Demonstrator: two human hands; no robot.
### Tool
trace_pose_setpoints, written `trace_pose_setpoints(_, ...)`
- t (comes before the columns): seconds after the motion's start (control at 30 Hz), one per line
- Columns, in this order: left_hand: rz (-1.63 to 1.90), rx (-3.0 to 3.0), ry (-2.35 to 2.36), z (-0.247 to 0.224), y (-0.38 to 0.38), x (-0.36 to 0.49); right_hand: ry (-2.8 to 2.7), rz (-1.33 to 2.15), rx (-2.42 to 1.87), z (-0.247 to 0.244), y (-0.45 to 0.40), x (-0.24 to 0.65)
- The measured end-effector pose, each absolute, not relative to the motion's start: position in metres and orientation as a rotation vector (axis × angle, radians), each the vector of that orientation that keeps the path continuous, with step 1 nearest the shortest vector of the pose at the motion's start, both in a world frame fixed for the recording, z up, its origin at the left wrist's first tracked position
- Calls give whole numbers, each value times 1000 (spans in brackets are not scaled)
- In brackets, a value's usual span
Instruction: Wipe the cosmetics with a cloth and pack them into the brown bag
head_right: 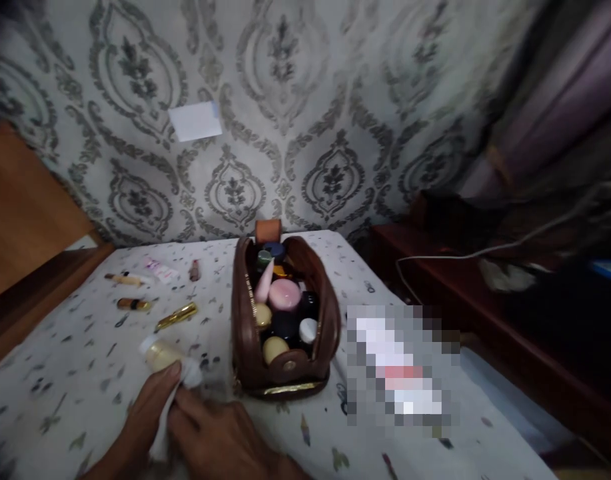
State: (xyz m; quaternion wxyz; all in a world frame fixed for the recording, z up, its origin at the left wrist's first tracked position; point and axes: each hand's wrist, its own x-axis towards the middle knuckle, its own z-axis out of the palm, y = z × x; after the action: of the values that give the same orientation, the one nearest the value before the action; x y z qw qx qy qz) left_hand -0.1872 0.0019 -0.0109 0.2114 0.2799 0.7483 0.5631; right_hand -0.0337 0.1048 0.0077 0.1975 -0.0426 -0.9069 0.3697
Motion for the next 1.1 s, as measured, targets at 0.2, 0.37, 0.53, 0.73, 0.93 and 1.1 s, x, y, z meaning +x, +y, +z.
trace_pose_setpoints(0.2,1749,309,2040,14,21,-186,-2687,719,-46,22,97,-47)
trace_pose_setpoints(0.37,1784,684,1951,41,23,-199,-2572,806,-212,11,85,-61)
trace_pose_setpoints(0.53,1821,953,2028,50,27,-219,-2384,826,-224,-2,85,-72)
trace_pose_setpoints(0.73,1724,988,2285,50,25,-264,-2274,1034,-296,-2,99,-70)
trace_pose_setpoints(0.93,1307,997,2784,75,35,-374,-2192,1191,-318,4,100,-71)
trace_pose_setpoints(1.1,719,982,2996,80,47,-435,-2189,1180,-301,3,98,-70)
